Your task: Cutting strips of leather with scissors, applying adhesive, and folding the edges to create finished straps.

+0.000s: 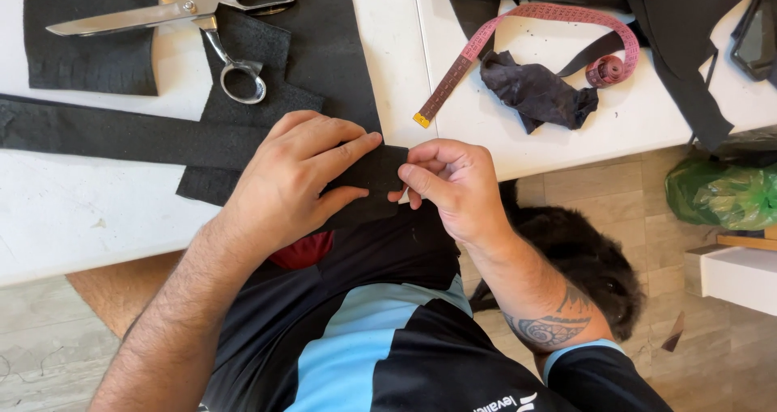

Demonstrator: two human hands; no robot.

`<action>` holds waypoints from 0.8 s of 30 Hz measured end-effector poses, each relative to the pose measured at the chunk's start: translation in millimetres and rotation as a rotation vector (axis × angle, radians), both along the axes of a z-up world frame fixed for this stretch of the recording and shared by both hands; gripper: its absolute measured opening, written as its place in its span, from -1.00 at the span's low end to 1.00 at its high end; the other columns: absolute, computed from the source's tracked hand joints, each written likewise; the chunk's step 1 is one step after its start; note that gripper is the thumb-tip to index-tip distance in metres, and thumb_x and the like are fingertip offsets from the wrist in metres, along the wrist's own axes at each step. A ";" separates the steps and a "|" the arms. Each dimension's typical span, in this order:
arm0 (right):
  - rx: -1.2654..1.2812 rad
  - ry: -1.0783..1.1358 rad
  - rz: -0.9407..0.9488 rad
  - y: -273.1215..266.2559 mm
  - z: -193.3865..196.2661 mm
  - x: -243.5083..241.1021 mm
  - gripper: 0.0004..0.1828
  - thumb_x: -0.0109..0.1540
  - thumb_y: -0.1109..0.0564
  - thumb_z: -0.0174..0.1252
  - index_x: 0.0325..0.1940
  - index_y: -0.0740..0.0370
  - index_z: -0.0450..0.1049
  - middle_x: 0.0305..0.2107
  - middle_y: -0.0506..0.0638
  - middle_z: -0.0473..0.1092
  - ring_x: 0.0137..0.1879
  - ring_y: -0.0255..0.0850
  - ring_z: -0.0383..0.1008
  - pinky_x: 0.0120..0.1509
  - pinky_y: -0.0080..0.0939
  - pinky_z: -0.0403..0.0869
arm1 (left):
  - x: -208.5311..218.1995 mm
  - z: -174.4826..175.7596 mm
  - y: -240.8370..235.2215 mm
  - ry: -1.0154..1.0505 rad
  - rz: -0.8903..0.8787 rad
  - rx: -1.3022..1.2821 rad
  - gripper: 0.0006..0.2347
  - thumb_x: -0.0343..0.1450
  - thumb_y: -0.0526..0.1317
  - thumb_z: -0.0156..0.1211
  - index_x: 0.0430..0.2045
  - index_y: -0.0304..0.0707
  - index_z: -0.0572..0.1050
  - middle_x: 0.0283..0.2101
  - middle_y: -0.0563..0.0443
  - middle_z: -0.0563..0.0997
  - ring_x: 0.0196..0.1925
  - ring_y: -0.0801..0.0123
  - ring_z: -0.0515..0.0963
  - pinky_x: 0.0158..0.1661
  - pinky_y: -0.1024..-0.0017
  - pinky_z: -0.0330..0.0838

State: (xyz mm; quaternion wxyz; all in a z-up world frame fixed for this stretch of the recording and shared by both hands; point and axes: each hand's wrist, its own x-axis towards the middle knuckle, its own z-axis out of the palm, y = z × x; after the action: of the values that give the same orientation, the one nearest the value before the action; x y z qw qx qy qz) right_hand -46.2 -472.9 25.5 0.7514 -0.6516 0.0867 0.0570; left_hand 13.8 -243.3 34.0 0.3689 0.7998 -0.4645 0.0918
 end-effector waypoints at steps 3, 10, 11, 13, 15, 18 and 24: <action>-0.024 0.002 -0.001 2.6 1.6 -2.8 -0.86 0.20 0.34 0.26 -0.18 0.45 0.48 -0.66 0.15 0.35 -0.58 -0.25 0.38 -0.18 0.08 0.78 | -1.7 0.0 0.2 -0.006 0.011 -0.007 -0.56 0.36 -0.20 0.45 0.09 -0.42 0.50 0.01 -0.17 0.58 0.00 0.03 0.57 0.08 0.09 0.38; -0.160 0.053 -0.107 0.4 -10.8 -6.3 -0.82 0.22 0.29 0.30 -0.22 0.43 0.43 -0.52 0.14 0.34 -0.62 -0.14 0.35 -0.32 -0.07 0.71 | -6.2 5.8 -8.4 -0.202 0.213 0.201 -0.46 0.27 -0.28 0.22 0.22 -0.28 0.40 -0.14 -0.06 0.43 -0.17 0.03 0.45 -0.19 0.15 0.29; -0.180 0.023 -0.163 0.8 -12.0 -5.9 -0.84 0.24 0.29 0.30 -0.25 0.40 0.43 -0.52 0.11 0.33 -0.56 -0.17 0.37 -0.37 -0.14 0.67 | -2.3 0.1 -6.6 -0.330 0.256 0.235 -0.58 0.41 -0.26 0.08 0.21 -0.24 0.40 -0.18 0.00 0.42 -0.22 0.12 0.44 -0.24 0.21 0.28; -0.176 -0.026 -0.182 -5.1 -21.0 -2.1 -0.84 0.25 0.29 0.30 -0.27 0.37 0.42 -0.52 0.07 0.32 -0.50 -0.20 0.39 -0.42 -0.20 0.63 | 7.4 -8.5 1.8 -0.472 0.334 0.297 -0.69 0.55 -0.24 -0.05 0.20 -0.21 0.39 -0.22 0.05 0.42 -0.26 0.20 0.42 -0.28 0.27 0.27; -0.185 -0.078 -0.268 -23.3 -32.2 -0.3 -0.85 0.32 0.29 0.27 -0.15 0.27 0.39 -0.54 0.18 0.32 -0.52 -0.03 0.50 -0.57 -0.28 0.34 | 17.2 -13.8 7.9 -0.506 0.306 0.289 -0.69 0.55 -0.28 -0.18 0.17 -0.28 0.39 -0.22 0.01 0.41 -0.32 0.20 0.38 -0.33 0.26 0.27; -0.193 -0.120 -0.267 -39.1 -29.2 3.1 -0.82 0.35 0.26 0.30 -0.15 0.26 0.39 -0.53 0.11 0.29 -0.50 -0.03 0.47 -0.50 -0.22 0.42 | 26.7 -3.7 43.9 -0.446 0.300 0.346 -0.73 0.56 -0.31 -0.17 0.12 -0.37 0.38 -0.23 -0.03 0.42 -0.30 0.24 0.41 -0.27 0.28 0.40; -0.218 -0.162 -0.276 -60.7 -25.0 0.8 -0.81 0.40 0.29 0.27 -0.12 0.26 0.34 -0.55 0.17 0.22 -0.49 -0.04 0.43 -0.47 -0.22 0.40 | 32.2 -2.0 124.0 -0.425 0.364 0.390 -0.82 0.56 -0.35 -0.17 -0.07 -0.35 0.42 -0.37 -0.01 0.38 -0.41 0.24 0.33 -0.35 0.28 0.30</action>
State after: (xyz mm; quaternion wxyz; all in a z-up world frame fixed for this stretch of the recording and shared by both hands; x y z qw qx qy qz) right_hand -45.4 -533.6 0.6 0.6815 -0.7135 0.1203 -0.1090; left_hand 46.1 -119.3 32.0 0.0814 0.8882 -0.3894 0.2301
